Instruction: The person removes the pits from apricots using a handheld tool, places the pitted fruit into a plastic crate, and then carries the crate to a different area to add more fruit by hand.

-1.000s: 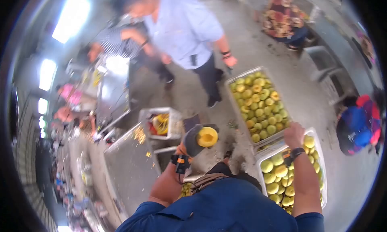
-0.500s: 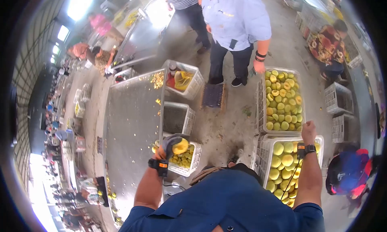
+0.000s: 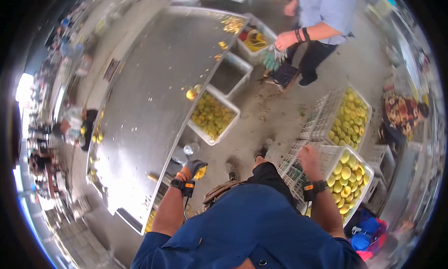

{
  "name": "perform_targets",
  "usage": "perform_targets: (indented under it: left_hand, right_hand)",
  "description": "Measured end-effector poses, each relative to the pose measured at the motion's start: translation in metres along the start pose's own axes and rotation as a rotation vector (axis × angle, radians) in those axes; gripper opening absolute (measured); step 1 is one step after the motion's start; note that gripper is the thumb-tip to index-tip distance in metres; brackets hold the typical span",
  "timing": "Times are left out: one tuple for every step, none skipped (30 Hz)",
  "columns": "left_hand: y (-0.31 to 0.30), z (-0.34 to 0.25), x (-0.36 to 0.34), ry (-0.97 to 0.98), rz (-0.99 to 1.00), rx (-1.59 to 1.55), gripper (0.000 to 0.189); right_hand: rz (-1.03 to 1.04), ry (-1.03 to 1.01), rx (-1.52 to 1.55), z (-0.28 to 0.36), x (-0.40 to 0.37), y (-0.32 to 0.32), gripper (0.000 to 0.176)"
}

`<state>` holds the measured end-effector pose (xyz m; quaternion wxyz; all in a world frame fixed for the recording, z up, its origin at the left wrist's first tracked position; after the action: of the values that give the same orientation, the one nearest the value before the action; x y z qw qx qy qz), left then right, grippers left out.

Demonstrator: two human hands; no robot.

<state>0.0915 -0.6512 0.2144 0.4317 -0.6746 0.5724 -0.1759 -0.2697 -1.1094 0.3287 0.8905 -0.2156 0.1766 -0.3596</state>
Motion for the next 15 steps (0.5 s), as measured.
perform_targets:
  left_hand:
    - [0.034, 0.022, -0.042, -0.084, 0.028, -0.005, 0.042]
    - [0.065, 0.040, -0.082, -0.159, 0.101, 0.079, 0.044]
    - [0.083, 0.043, -0.126, -0.248, 0.105, 0.054, 0.043]
    - [0.098, 0.041, -0.166, -0.345, 0.102, 0.027, 0.043]
    - [0.110, 0.039, -0.198, -0.450, 0.090, -0.005, 0.043]
    - [0.122, 0.034, -0.231, -0.624, 0.134, -0.118, 0.042]
    - [0.138, 0.027, -0.263, -0.740, 0.079, -0.186, 0.043]
    - [0.158, 0.019, -0.295, -0.856, 0.028, -0.256, 0.043]
    - [0.170, 0.008, -0.324, -0.967, -0.026, -0.318, 0.044]
    - [0.170, -0.009, -0.344, -0.933, -0.100, -0.210, 0.044]
    - [0.180, -0.024, -0.361, -0.976, -0.180, -0.172, 0.043]
    - [0.201, -0.044, -0.379, -1.014, -0.240, -0.134, 0.041]
    - [0.215, -0.062, -0.389, -1.047, -0.306, -0.089, 0.040]
    - [0.219, -0.088, -0.391, -1.107, -0.315, -0.139, 0.043]
    - [0.241, -0.104, -0.398, -1.192, -0.345, -0.335, 0.043]
  right_hand:
    - [0.126, -0.006, -0.056, 0.016, -0.006, 0.029, 0.026]
    - [0.235, 0.149, -0.039, 0.015, -0.011, 0.057, 0.028]
    - [0.345, 0.305, -0.028, 0.011, -0.019, 0.081, 0.029]
    - [0.409, 0.321, -0.084, 0.011, -0.025, 0.097, 0.032]
    - [0.480, 0.325, -0.145, 0.012, -0.031, 0.114, 0.034]
    - [0.560, 0.322, -0.212, 0.010, -0.035, 0.133, 0.036]
    - [0.636, 0.282, -0.270, 0.003, -0.037, 0.149, 0.039]
    - [0.714, 0.246, -0.328, -0.013, -0.038, 0.162, 0.042]
    - [0.783, 0.206, -0.380, -0.025, -0.033, 0.175, 0.045]
    - [0.870, 0.168, -0.435, -0.034, -0.024, 0.190, 0.046]
    - [0.948, 0.140, -0.486, -0.044, -0.020, 0.203, 0.047]
    - [1.027, 0.128, -0.536, -0.052, -0.025, 0.210, 0.049]
    - [1.102, 0.087, -0.556, -0.055, -0.023, 0.220, 0.048]
    - [1.173, 0.044, -0.578, -0.058, -0.017, 0.233, 0.048]
    - [1.244, 0.012, -0.604, -0.050, -0.020, 0.242, 0.048]
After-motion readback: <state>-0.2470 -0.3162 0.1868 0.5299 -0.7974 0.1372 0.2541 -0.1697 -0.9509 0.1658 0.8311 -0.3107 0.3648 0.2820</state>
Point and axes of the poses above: each hand's wrist, its own x-axis towards the middle knuckle, its own y-axis out of the palm, z = x × y, the point moved 5 cm from there along x, towards the middle knuckle, and after that the axes turned 8 degrees about x, right-handed, at the moved point
